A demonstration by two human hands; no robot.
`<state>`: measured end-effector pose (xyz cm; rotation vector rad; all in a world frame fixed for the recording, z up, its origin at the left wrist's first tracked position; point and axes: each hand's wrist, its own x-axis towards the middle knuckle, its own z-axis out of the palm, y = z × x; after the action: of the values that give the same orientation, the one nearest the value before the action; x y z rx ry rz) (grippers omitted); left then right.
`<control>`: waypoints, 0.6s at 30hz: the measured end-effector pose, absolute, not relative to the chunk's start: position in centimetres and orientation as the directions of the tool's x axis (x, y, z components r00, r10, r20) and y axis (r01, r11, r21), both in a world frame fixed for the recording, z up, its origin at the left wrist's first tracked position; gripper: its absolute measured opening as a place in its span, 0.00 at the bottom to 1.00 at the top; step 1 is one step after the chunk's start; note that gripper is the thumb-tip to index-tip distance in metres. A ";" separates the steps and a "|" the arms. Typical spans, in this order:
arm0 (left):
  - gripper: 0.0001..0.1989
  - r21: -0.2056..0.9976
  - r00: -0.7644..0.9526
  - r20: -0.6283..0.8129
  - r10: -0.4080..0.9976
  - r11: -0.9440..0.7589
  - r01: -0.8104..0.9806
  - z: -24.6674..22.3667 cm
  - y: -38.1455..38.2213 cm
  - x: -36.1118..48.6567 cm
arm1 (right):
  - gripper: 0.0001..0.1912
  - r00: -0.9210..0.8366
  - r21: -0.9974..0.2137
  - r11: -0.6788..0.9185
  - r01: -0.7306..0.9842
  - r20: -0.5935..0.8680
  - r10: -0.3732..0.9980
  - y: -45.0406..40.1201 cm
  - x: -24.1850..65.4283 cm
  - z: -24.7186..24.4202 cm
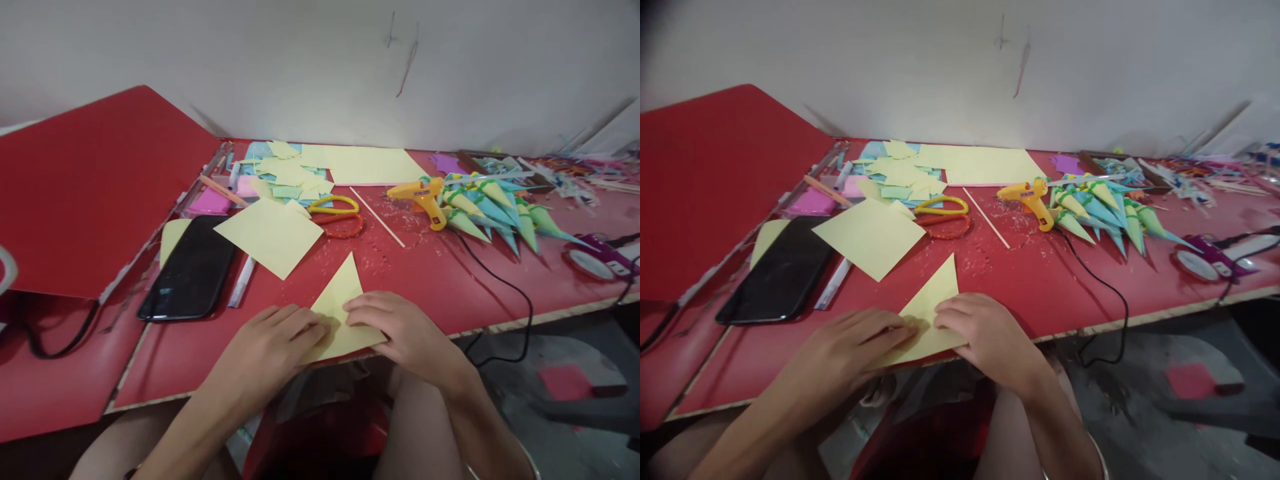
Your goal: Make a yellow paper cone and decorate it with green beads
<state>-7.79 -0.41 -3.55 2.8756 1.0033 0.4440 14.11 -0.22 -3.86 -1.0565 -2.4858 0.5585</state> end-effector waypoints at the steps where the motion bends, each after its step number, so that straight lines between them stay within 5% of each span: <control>1: 0.07 0.170 0.737 0.245 0.630 -0.777 0.607 -3.6 -0.5 -7.8 | 0.14 -0.651 -0.497 0.635 0.591 0.171 0.739 -0.2 14.1 -3.8; 8: 0.08 0.325 0.670 0.250 0.699 -0.712 0.622 -4.2 -0.7 -7.8 | 0.12 -0.612 -0.527 0.614 0.587 0.208 0.763 -0.3 14.1 -4.5; 18: 0.12 0.285 0.702 0.251 0.666 -0.744 0.604 -3.9 -1.0 -6.7 | 0.09 -0.623 -0.596 0.608 0.524 0.219 0.751 -0.4 15.0 -4.5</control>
<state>-6.67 -1.01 -3.92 2.7285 1.0284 0.5077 15.03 -0.41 -4.54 -1.0118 -2.3830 0.6769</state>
